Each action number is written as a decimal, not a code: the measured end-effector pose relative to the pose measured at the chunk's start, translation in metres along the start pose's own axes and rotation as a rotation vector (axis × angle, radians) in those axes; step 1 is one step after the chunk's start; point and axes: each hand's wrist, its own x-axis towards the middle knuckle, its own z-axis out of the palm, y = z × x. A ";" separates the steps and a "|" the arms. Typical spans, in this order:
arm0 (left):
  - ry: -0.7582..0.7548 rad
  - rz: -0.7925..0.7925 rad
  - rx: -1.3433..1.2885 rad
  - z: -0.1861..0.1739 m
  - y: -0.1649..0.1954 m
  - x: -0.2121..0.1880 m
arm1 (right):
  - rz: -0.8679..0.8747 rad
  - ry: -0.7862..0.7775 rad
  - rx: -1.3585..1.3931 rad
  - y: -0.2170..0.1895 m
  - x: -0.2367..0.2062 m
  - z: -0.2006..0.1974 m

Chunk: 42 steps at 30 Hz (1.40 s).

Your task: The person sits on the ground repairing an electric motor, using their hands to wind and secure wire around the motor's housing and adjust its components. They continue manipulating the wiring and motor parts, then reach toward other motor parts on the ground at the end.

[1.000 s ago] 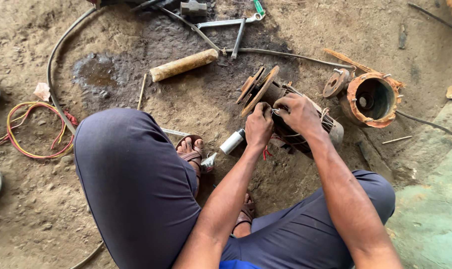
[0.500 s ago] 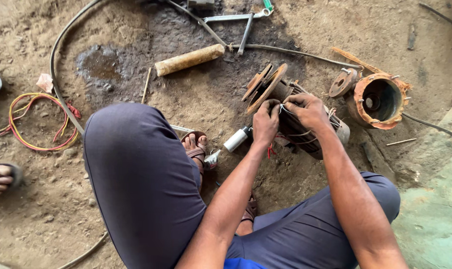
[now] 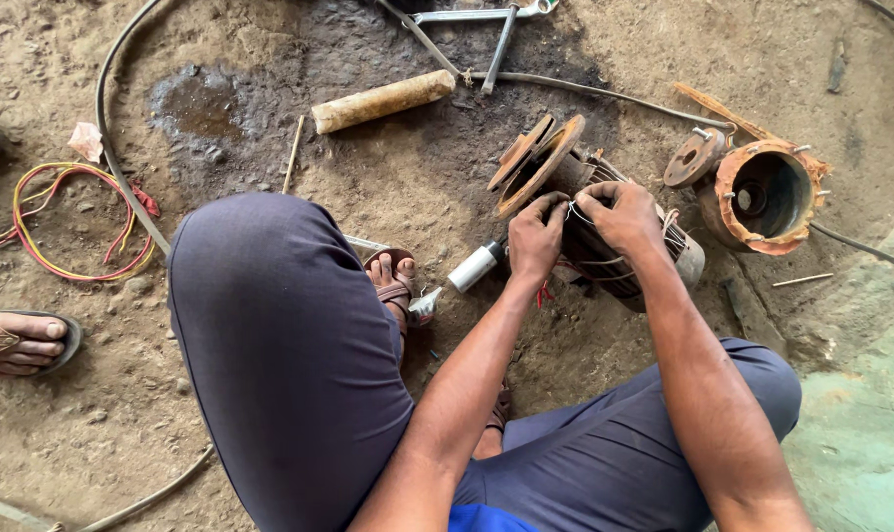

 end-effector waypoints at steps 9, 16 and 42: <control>-0.122 -0.084 0.064 -0.007 0.000 -0.003 | 0.403 -0.381 0.610 0.012 0.010 -0.008; -0.149 -0.098 0.050 0.000 -0.010 -0.008 | 0.302 -0.046 0.220 -0.004 -0.002 -0.008; 0.105 -0.241 -0.119 0.029 -0.005 -0.024 | 0.113 -0.098 -0.321 -0.016 -0.018 -0.013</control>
